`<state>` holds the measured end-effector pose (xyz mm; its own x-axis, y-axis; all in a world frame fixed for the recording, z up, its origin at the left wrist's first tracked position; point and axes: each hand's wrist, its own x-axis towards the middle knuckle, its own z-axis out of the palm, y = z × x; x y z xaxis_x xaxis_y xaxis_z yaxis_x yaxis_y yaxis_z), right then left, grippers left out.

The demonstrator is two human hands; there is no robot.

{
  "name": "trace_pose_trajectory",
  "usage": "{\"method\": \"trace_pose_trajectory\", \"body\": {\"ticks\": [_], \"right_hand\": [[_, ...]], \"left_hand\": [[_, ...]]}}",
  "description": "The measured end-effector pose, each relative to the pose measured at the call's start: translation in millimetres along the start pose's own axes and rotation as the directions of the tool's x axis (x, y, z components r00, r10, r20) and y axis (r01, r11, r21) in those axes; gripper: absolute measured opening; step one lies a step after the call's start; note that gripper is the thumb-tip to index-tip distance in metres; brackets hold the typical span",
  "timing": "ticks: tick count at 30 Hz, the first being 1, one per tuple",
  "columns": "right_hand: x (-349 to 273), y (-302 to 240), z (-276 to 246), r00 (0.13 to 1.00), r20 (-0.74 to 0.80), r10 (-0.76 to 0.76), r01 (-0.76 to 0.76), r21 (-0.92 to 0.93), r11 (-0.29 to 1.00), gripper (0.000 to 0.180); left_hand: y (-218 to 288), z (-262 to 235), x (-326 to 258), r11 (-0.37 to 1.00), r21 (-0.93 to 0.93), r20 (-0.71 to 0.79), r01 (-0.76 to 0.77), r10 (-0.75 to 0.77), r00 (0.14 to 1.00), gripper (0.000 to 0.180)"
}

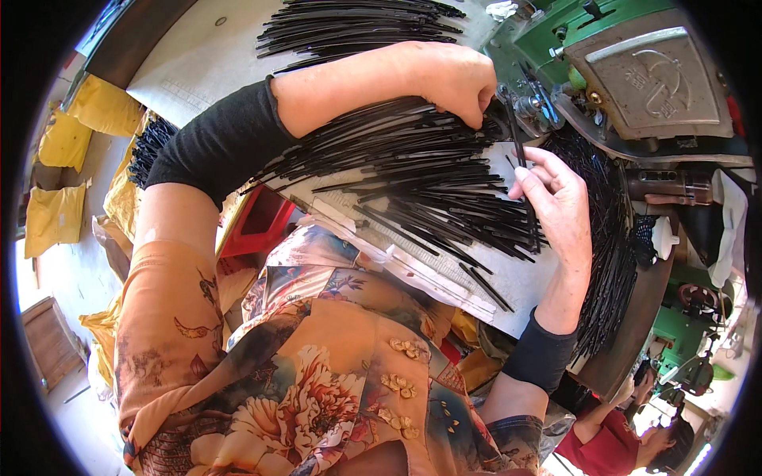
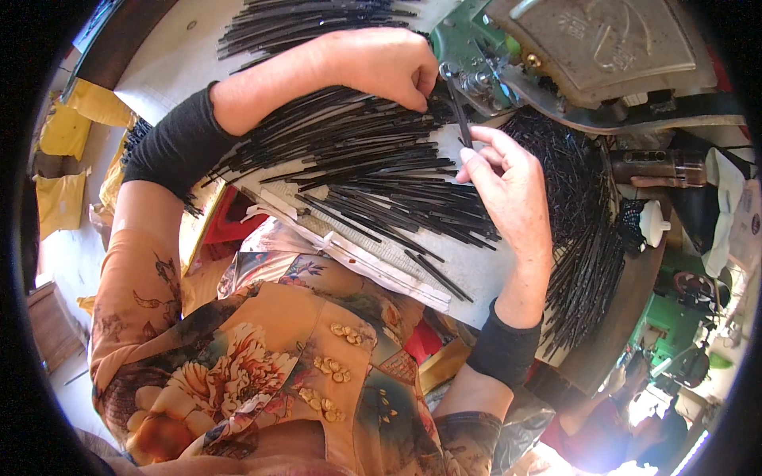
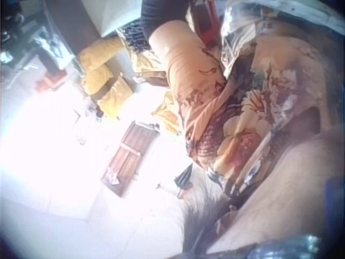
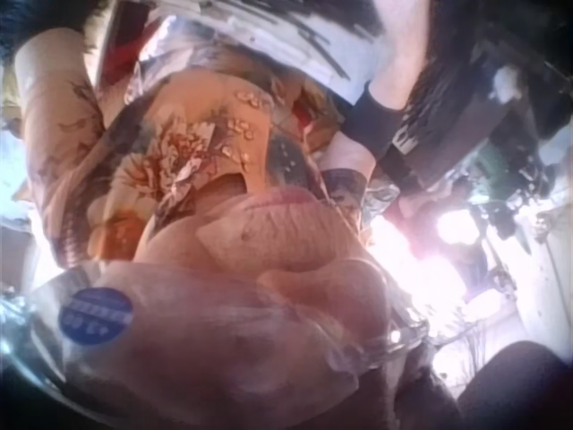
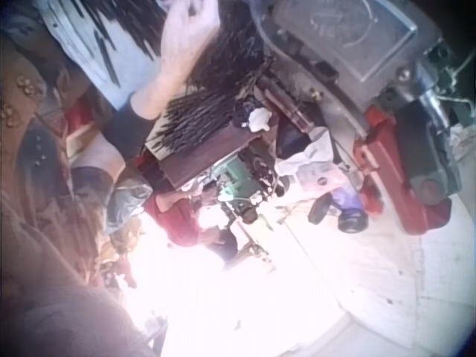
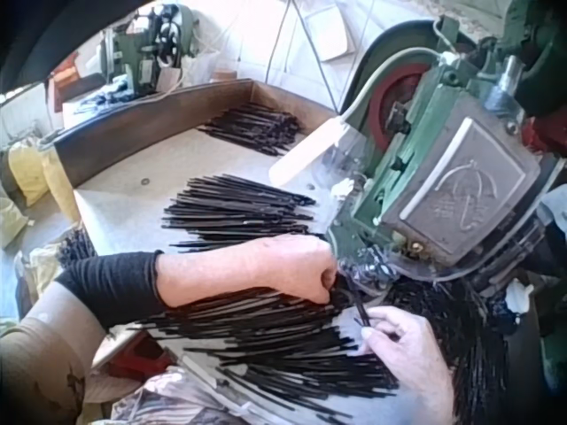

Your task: The person assembles umbrella ribs by picking up rib pieces from the table, joining the components together, pressing them using a machine, and placing the assembled ribs aside.

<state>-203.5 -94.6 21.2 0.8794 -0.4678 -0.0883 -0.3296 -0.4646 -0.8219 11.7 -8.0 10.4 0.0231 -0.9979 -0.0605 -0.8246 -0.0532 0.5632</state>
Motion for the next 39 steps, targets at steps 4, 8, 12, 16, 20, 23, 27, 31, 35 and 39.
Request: {"method": "trace_pose_trajectory", "body": {"ticks": [4, 8, 12, 16, 20, 23, 27, 31, 35, 39], "right_hand": [[-0.8, -7.0, 3.9, 0.990, 0.087, 0.110, -0.122, 0.160, 0.980, 0.031], [-0.1, -3.5, 5.5, 0.982, 0.142, 0.122, -0.160, 0.295, 0.942, 0.034], [-1.4, -4.5, 7.3, 0.983, 0.127, 0.136, -0.173, 0.356, 0.918, 0.032], [-2.5, -6.1, 9.6, 0.982, 0.117, 0.146, -0.180, 0.377, 0.909, 0.032], [-0.2, -7.1, 8.6, 0.983, 0.121, 0.138, -0.174, 0.374, 0.911, 0.034], [-1.5, -6.5, 10.4, 0.984, 0.114, 0.140, -0.173, 0.374, 0.911, 0.034], [-3.1, -6.3, 11.3, 0.984, 0.121, 0.132, -0.171, 0.403, 0.899, 0.034], [-1.8, -7.9, 10.8, 0.984, 0.126, 0.129, -0.170, 0.418, 0.892, 0.033], [-2.0, -6.8, 10.9, 0.983, 0.134, 0.122, -0.169, 0.430, 0.887, 0.033], [-1.9, -5.4, 13.3, 0.987, 0.109, 0.120, -0.157, 0.466, 0.871, 0.034]], "left_hand": [[-5.2, -2.7, 1.4, 0.995, -0.015, -0.108, -0.102, 0.099, 0.989, 0.024], [0.2, -5.6, -0.1, 0.940, -0.340, -0.079, -0.027, 0.000, 0.997, 0.025], [-1.0, -2.0, 3.2, 0.861, -0.499, -0.200, -0.095, -0.007, 0.980, 0.029], [0.6, 2.7, 4.4, 0.774, -0.627, -0.218, -0.094, -0.058, 0.974, 0.030], [0.4, 4.3, 6.1, 0.645, -0.760, -0.164, -0.076, -0.078, 0.983, 0.030], [2.4, 4.8, 4.3, 0.597, -0.801, -0.111, -0.049, -0.068, 0.991, 0.031], [3.0, 5.9, 3.3, 0.583, -0.810, -0.128, -0.066, -0.065, 0.990, 0.030], [2.1, 5.4, 4.5, 0.592, -0.803, -0.137, -0.068, -0.072, 0.988, 0.030], [2.2, 8.7, 5.5, 0.588, -0.805, -0.151, -0.085, -0.064, 0.987, 0.030], [4.1, 10.4, 6.4, 0.580, -0.809, -0.152, -0.093, -0.054, 0.987, 0.030]]}}
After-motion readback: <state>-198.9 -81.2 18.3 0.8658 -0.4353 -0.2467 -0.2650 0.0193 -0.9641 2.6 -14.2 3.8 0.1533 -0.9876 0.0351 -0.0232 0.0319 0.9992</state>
